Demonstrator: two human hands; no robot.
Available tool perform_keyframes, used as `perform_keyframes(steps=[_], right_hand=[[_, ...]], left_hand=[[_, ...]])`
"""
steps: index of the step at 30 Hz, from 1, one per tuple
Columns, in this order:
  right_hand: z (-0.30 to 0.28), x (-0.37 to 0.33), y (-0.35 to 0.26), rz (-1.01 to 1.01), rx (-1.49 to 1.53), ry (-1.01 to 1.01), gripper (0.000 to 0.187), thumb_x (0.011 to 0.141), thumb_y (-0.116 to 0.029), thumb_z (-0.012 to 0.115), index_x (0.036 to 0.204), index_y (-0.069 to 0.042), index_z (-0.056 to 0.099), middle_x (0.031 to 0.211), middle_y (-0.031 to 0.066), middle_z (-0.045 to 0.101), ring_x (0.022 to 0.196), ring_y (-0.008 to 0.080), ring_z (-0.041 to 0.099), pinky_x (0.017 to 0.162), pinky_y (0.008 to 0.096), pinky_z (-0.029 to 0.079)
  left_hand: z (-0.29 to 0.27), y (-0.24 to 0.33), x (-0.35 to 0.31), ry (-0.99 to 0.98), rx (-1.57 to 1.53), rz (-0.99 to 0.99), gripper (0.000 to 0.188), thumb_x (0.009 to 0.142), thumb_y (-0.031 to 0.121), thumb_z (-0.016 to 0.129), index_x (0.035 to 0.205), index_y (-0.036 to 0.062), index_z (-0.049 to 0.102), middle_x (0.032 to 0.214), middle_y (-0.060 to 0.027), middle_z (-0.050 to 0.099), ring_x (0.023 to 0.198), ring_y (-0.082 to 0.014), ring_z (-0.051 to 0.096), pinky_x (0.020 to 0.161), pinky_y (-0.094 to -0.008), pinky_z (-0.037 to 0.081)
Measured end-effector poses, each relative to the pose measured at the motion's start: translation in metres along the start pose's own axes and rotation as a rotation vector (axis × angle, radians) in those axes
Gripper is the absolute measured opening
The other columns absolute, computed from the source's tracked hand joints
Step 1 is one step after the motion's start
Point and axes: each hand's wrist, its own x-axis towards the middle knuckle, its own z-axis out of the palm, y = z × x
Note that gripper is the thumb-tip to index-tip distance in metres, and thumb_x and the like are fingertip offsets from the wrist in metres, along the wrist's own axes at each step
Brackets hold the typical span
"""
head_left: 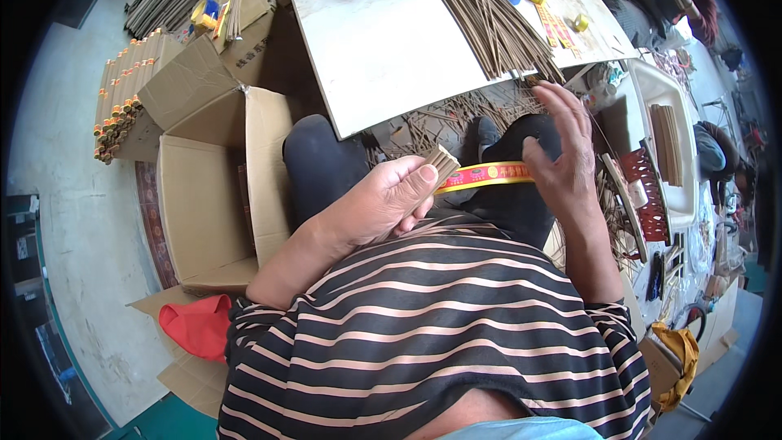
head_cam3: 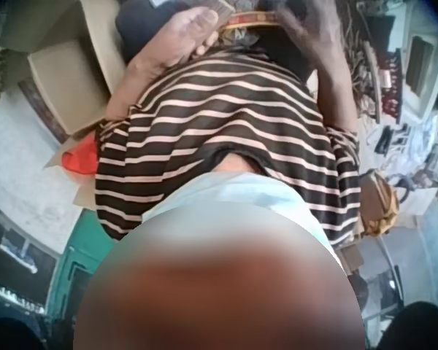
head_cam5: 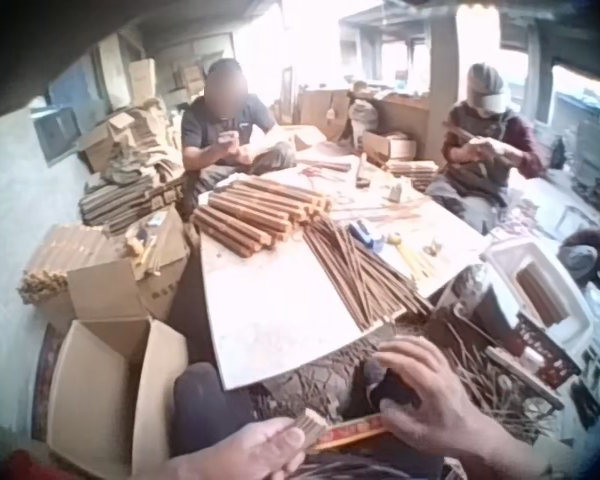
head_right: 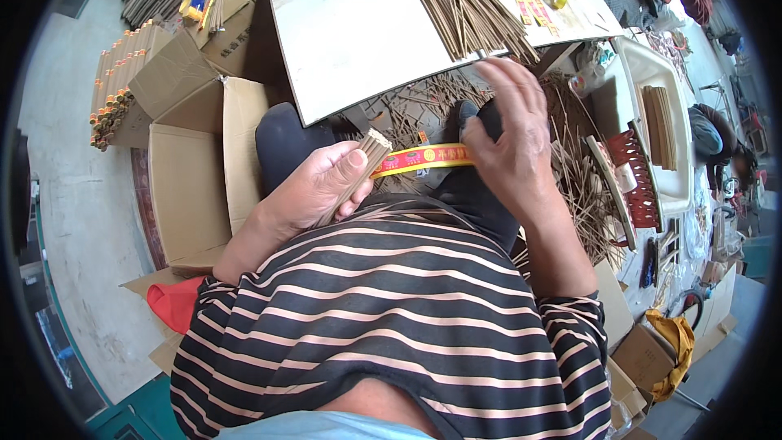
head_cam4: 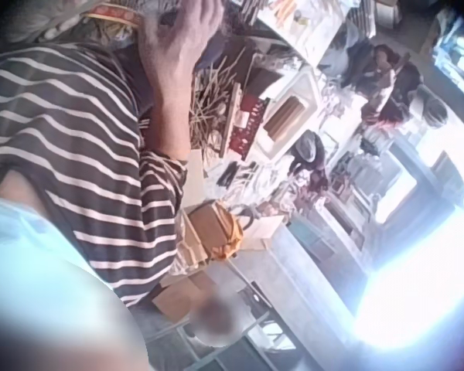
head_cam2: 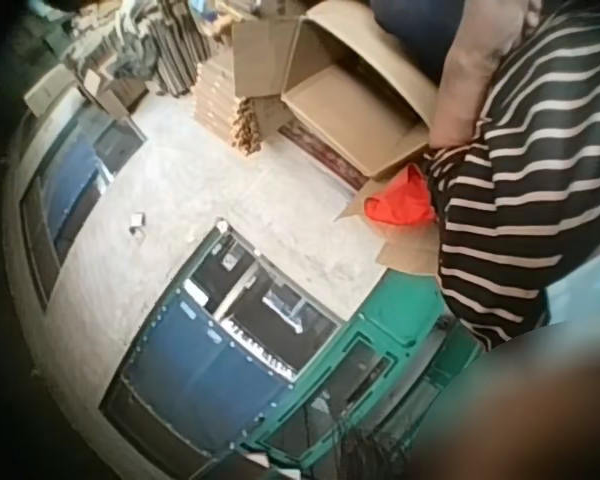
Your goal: The person gathers thin wooden sticks, aligns them into bundles, and secures each bundle with a small orange label. Finished bundles are placed into a cardboard box. The person repeats this process throughout the clip.
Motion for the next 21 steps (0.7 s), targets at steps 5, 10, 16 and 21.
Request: perform_keyframes(steps=[5,10,16,21], right_hand=[[-0.007,0.007,-0.021,0.051,0.399,-0.567,0.039,0.074,-0.019,0.065,0.105,0.004,0.059,0.107,0.0197,0.057,0.104,0.0306,0.053,0.091,0.0372,0.042],[-0.007,0.017,-0.019,-0.029,0.31,-0.748,0.053,0.069,-0.025,0.075,0.11,0.003,0.057,0.102,0.0171,0.058,0.096,0.0262,0.057,0.086,0.0342,0.045],[-0.015,0.02,-0.008,-0.011,0.269,-0.622,0.042,0.072,-0.019,0.073,0.105,0.003,0.059,0.099,0.0168,0.059,0.096,0.0258,0.058,0.081,0.0329,0.047],[0.007,0.012,-0.003,0.302,0.635,-0.873,0.027,0.078,-0.015,0.067,0.098,0.003,0.061,0.076,0.0112,0.062,0.066,0.0168,0.058,0.062,0.0287,0.047]], left_hand=[[0.007,0.004,0.006,-0.019,0.098,-0.029,0.042,0.094,0.043,0.042,0.099,0.0013,0.048,0.066,0.0015,0.045,0.053,-0.0029,0.039,0.047,-0.0157,0.035],[0.008,0.005,0.008,-0.016,0.158,-0.025,0.044,0.094,0.043,0.042,0.099,0.0,0.048,0.066,0.0015,0.045,0.054,-0.0034,0.04,0.049,-0.0162,0.036],[0.007,0.003,0.011,-0.019,0.169,-0.045,0.045,0.094,0.043,0.042,0.101,-0.0007,0.048,0.066,0.0016,0.045,0.054,-0.0035,0.04,0.05,-0.0159,0.036],[0.008,0.002,0.014,-0.044,0.167,-0.054,0.044,0.094,0.043,0.042,0.101,-0.0003,0.047,0.065,0.0016,0.045,0.054,-0.0034,0.04,0.049,-0.0159,0.036]])
